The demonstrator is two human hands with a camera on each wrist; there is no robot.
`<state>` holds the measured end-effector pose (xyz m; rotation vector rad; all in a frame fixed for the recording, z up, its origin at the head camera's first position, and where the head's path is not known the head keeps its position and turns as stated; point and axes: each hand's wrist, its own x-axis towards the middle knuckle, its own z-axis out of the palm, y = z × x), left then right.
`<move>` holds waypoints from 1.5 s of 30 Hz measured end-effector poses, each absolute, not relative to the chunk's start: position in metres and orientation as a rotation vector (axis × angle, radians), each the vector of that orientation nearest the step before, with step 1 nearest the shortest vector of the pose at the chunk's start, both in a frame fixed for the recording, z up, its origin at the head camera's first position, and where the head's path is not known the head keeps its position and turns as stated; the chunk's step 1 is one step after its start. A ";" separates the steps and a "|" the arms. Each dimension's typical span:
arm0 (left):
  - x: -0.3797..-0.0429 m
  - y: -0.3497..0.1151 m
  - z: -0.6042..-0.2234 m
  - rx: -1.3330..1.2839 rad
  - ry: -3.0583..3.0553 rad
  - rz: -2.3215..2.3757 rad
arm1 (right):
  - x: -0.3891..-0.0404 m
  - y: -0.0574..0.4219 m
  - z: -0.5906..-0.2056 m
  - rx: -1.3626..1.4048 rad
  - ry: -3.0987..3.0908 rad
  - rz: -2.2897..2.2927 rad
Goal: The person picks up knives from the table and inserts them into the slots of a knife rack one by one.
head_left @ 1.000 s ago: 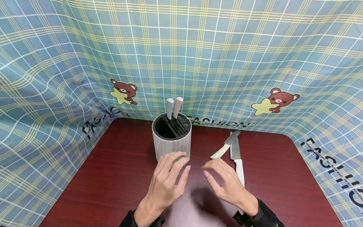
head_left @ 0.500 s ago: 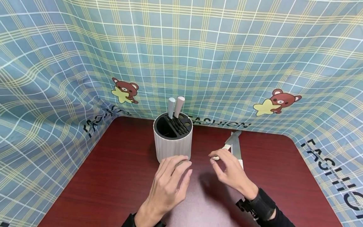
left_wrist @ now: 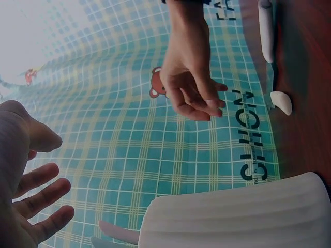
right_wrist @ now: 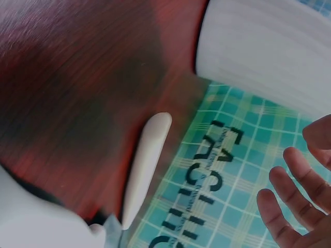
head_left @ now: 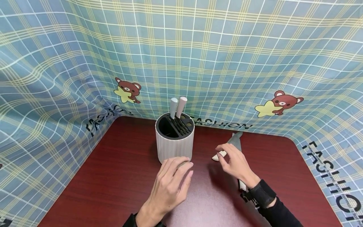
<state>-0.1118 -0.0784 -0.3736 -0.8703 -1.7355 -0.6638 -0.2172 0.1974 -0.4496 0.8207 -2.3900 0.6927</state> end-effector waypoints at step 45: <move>-0.105 -0.082 -0.380 -0.887 -1.756 -0.656 | -0.280 0.213 -0.476 0.979 -2.923 0.294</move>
